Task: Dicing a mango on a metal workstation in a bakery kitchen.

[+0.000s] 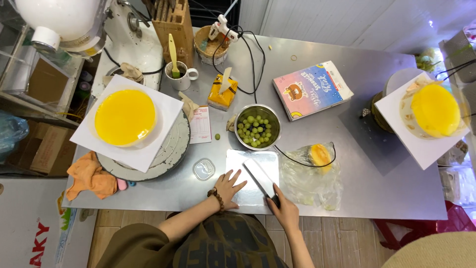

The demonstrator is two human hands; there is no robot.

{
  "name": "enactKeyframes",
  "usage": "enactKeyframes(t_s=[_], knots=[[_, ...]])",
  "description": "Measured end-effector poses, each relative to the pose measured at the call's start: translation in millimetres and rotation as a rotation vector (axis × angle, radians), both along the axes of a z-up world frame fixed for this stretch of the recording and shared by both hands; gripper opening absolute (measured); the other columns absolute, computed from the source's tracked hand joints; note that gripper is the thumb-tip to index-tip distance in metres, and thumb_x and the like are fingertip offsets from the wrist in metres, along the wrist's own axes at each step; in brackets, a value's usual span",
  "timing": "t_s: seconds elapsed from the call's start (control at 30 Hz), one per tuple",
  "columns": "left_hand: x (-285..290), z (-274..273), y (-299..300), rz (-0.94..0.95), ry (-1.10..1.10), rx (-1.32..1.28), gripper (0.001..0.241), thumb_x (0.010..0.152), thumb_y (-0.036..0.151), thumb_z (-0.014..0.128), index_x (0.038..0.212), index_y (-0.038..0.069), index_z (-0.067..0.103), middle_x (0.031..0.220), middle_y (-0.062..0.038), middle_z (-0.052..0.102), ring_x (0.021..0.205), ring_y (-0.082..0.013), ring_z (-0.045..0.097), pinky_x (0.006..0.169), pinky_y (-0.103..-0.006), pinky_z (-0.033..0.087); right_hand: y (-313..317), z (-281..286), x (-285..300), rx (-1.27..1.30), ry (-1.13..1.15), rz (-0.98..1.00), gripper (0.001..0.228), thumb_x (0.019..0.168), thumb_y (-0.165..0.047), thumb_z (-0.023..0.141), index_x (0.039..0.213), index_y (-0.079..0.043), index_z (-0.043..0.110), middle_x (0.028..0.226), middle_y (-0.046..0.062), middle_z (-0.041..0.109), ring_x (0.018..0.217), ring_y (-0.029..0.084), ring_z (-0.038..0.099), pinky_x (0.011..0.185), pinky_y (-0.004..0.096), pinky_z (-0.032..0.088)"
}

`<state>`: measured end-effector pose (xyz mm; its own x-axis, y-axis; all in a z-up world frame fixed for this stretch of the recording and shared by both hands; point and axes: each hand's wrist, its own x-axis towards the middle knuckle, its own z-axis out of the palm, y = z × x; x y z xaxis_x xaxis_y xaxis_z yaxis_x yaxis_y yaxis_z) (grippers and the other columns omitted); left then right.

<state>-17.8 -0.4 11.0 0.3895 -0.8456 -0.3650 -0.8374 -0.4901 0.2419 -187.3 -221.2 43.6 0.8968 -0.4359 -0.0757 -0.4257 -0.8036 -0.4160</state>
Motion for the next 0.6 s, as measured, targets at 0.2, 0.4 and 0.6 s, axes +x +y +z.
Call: enactKeyframes(t_s=[0.2, 0.4, 0.6], knots=[[0, 13, -2, 0.017, 0.007, 0.028, 0.104, 0.079, 0.062, 0.072, 0.163, 0.03, 0.021, 0.171, -0.014, 0.003, 0.153, -0.0426, 0.008, 0.119, -0.0532, 0.021, -16, -27, 44, 0.098, 0.14, 0.057, 0.064, 0.091, -0.057, 0.066, 0.15, -0.048, 0.047, 0.118, 0.0, 0.077, 0.105, 0.031, 0.074, 0.086, 0.045, 0.06], [10, 1, 2, 0.088, 0.064, 0.091, 0.107, 0.079, 0.056, 0.076, 0.164, 0.033, 0.015, 0.173, -0.009, 0.0, 0.157, -0.0382, 0.001, 0.123, -0.0609, 0.011, -17, -38, 27, 0.187, 0.164, 0.07, 0.087, 0.084, -0.031, 0.072, 0.159, -0.039, 0.028, 0.099, 0.01, 0.078, 0.096, 0.041, 0.074, 0.083, 0.05, 0.058], [1, 39, -41, 0.18, 0.073, -0.128, 0.071, 0.083, 0.014, 0.081, 0.145, 0.003, 0.049, 0.165, -0.029, 0.015, 0.153, -0.0484, 0.01, 0.122, -0.0645, 0.011, -44, -37, -45, -0.076, -0.359, -0.226, 0.066, 0.083, -0.019, 0.068, 0.147, -0.021, 0.056, 0.069, 0.018, 0.073, 0.062, 0.042, 0.071, 0.057, 0.051, 0.054]])
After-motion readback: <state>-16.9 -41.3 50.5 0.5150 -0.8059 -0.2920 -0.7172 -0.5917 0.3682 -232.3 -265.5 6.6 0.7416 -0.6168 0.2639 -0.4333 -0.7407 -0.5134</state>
